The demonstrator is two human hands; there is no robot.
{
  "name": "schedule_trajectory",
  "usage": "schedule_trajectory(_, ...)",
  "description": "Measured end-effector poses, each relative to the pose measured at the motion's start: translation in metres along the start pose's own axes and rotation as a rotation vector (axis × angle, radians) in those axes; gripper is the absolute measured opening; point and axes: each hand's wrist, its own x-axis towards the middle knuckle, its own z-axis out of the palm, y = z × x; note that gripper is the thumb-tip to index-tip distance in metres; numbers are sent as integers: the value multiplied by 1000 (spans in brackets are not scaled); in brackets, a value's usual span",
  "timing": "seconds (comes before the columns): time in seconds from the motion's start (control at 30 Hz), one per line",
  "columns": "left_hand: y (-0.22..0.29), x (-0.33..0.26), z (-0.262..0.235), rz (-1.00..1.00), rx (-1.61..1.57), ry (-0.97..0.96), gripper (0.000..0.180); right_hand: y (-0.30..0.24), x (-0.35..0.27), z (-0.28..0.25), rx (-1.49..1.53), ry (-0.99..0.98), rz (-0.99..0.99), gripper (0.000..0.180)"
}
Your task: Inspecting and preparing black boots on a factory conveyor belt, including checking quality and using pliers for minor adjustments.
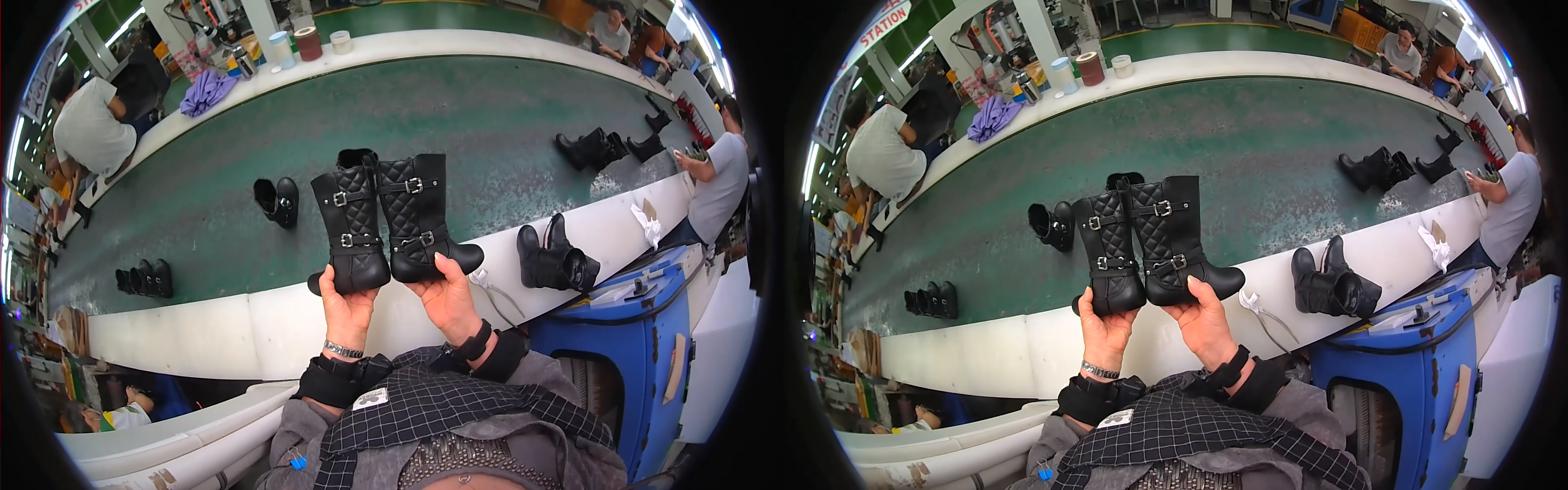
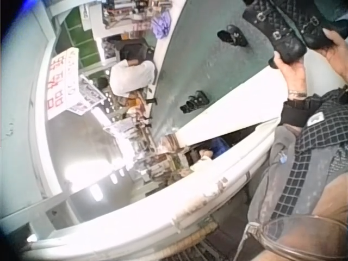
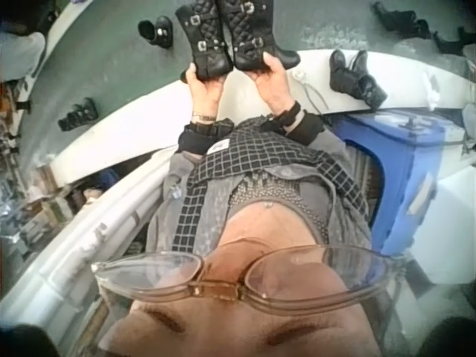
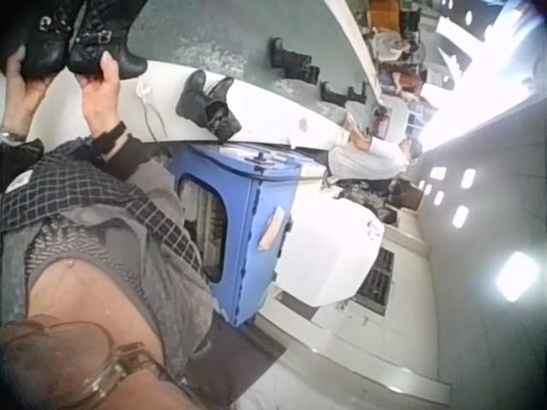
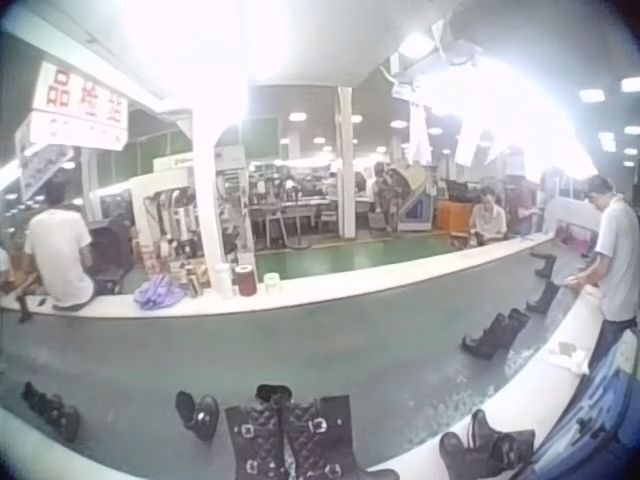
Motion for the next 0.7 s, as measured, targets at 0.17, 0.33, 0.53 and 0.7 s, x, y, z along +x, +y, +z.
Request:
schedule_trajectory(0.17, -1, 0, -3, 30, -9, -13, 52, 4, 0, -7, -1, 8, -26, 39)
schedule_trajectory(0.33, -3, 0, -5, 19, -16, -4, 52, 8, -1, -9, 3, 28, -10, 39)
schedule_trajectory(0.53, -6, 4, -9, 23, -18, 4, 51, 11, 0, -13, 7, 56, -14, 39)
schedule_trajectory(0.7, -5, 0, -6, 30, -13, 4, 51, 12, -1, -12, 3, 64, -19, 39)
